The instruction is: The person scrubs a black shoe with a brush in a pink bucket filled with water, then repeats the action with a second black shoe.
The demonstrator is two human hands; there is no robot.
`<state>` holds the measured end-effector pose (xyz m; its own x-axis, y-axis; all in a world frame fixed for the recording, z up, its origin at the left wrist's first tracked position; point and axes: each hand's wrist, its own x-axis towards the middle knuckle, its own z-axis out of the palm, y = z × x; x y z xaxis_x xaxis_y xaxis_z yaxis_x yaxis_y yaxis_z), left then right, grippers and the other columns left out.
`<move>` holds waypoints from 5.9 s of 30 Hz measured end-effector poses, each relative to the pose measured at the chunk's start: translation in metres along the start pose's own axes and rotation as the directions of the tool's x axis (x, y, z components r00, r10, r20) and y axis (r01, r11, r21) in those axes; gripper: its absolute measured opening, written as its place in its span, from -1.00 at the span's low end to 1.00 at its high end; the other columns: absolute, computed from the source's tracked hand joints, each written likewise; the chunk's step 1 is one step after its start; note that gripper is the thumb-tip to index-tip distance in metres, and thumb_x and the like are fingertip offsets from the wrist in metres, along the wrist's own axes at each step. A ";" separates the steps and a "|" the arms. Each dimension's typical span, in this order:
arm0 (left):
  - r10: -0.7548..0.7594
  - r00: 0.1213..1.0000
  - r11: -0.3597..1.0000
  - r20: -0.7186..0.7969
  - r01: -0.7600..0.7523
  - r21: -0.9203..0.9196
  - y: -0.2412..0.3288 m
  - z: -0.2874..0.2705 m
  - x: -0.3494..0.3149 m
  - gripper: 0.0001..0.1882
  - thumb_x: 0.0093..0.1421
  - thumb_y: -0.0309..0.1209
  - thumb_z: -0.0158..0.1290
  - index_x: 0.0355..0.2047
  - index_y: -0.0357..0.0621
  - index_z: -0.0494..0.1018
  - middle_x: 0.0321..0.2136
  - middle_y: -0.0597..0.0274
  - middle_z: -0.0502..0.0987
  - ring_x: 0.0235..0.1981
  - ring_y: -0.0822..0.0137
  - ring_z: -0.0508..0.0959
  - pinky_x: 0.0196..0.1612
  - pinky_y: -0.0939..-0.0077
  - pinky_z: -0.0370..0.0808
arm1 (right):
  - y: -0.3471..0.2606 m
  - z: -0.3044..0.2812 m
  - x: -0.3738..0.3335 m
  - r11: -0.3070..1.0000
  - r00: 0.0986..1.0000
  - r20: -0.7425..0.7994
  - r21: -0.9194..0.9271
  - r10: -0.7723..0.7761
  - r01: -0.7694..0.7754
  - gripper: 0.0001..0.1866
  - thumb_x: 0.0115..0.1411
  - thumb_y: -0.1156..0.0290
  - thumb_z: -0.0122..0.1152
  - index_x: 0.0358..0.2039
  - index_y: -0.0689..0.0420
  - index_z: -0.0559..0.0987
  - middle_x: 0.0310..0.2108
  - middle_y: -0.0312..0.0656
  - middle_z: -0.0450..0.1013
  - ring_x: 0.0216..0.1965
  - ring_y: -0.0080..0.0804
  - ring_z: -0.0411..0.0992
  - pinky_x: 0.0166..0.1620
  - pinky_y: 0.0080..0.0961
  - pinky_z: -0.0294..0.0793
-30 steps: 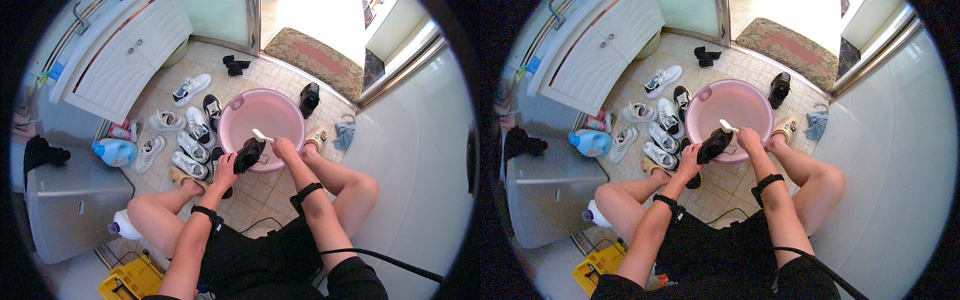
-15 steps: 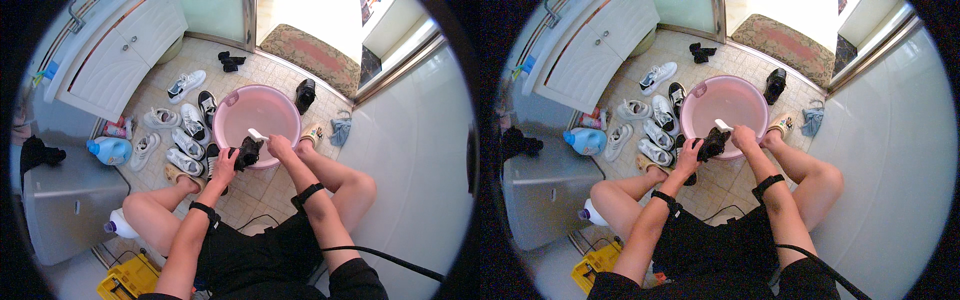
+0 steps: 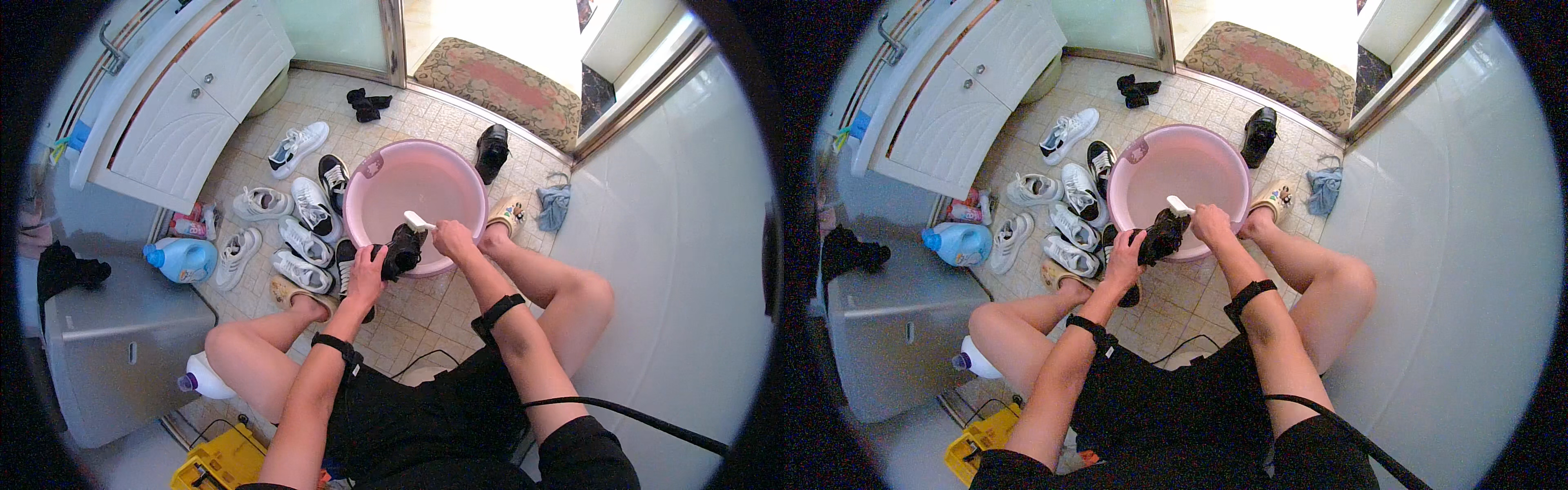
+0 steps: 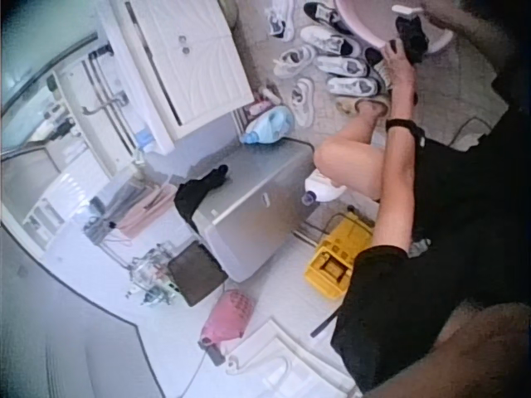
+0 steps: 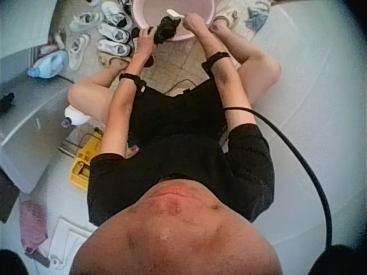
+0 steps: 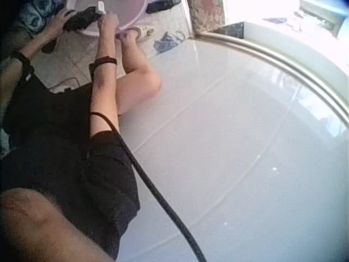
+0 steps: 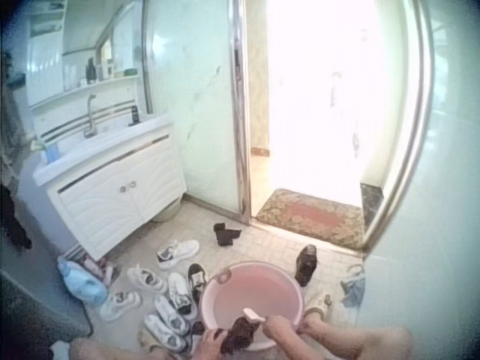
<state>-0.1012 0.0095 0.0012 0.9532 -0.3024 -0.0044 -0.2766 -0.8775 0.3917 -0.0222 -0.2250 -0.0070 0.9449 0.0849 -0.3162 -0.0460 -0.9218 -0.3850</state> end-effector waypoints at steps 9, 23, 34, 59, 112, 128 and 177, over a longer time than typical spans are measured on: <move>-0.054 0.998 0.997 0.008 0.055 -0.046 -0.001 -0.007 -0.005 -0.14 -0.29 -0.54 0.31 0.12 -0.07 0.24 0.03 -0.04 0.28 0.12 -0.05 0.25 0.12 0.17 0.32 | -0.037 -0.020 -0.002 0.991 0.981 0.140 0.045 -0.132 0.127 -0.72 0.14 0.24 0.00 -0.33 0.16 0.58 -0.37 0.11 0.51 -0.26 0.06 0.49 -0.18 -0.09 0.47; 0.067 0.998 0.994 -0.020 -0.065 0.087 0.008 -0.001 0.002 -0.18 -0.26 -0.58 0.25 0.11 0.00 0.25 0.00 0.01 0.28 0.12 -0.04 0.25 0.08 0.14 0.34 | -0.031 -0.027 0.013 0.992 0.992 0.100 -0.088 -0.078 0.087 -0.77 -0.05 0.38 0.12 -0.38 0.18 0.63 -0.38 0.07 0.54 -0.29 0.00 0.54 -0.22 -0.19 0.53; -0.004 0.999 1.000 -0.049 0.005 0.005 0.010 -0.004 -0.003 -0.19 -0.27 -0.57 0.28 0.07 -0.18 0.23 0.00 -0.08 0.28 0.11 -0.08 0.25 0.15 0.16 0.28 | -0.064 -0.035 -0.006 0.987 0.953 0.261 0.082 -0.154 0.137 -0.71 0.06 0.29 0.07 -0.31 0.20 0.61 -0.30 0.10 0.52 -0.21 0.00 0.51 -0.15 -0.19 0.50; -0.047 0.993 0.998 -0.110 0.042 -0.053 0.002 0.000 0.002 -0.27 -0.26 -0.53 0.29 -0.07 -0.28 0.16 -0.09 -0.11 0.30 0.04 -0.09 0.29 0.12 0.20 0.29 | -0.069 -0.053 -0.019 0.992 0.967 0.230 -0.030 -0.113 0.123 -0.74 0.05 0.34 0.03 -0.33 0.15 0.62 -0.30 0.07 0.53 -0.23 0.00 0.52 -0.17 -0.19 0.51; -0.538 0.764 0.816 0.357 0.579 -0.009 0.036 -0.029 0.001 -0.11 -0.15 0.24 0.14 -0.07 -0.32 0.29 -0.16 -0.21 0.50 -0.11 -0.09 0.51 -0.06 0.15 0.44 | -0.051 0.092 -0.006 0.749 0.994 0.085 0.653 0.074 -0.111 -0.33 -0.28 0.10 0.52 -0.26 0.32 0.47 -0.27 0.14 0.50 -0.21 -0.04 0.50 -0.17 -0.23 0.48; -0.532 0.767 0.824 0.359 0.567 0.010 0.038 -0.028 -0.003 -0.18 -0.13 0.13 0.16 -0.07 -0.34 0.32 -0.17 -0.19 0.51 -0.11 -0.08 0.51 -0.04 0.17 0.43 | -0.066 0.050 -0.013 0.758 0.983 -0.099 0.650 0.157 -0.056 -0.55 0.06 0.13 0.16 -0.19 0.23 0.42 -0.29 0.18 0.46 -0.21 0.16 0.43 -0.14 -0.06 0.41; -0.335 0.921 0.940 0.197 0.311 0.143 -0.001 -0.004 0.058 -0.72 0.17 -0.33 -0.08 -0.25 -0.34 0.34 -0.33 -0.28 0.51 -0.23 -0.21 0.52 -0.14 0.02 0.46 | -0.055 0.064 -0.015 0.834 0.998 -0.019 0.549 -0.054 0.056 -0.48 0.01 0.06 0.21 -0.27 0.32 0.42 -0.36 0.21 0.47 -0.25 0.11 0.47 -0.17 -0.10 0.44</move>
<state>-0.0448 -0.0057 0.0042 0.9467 -0.0580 -0.3169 0.0191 -0.9719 0.2347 -0.0549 -0.1515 -0.0367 0.9520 0.1274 -0.2783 -0.1638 -0.5560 -0.8149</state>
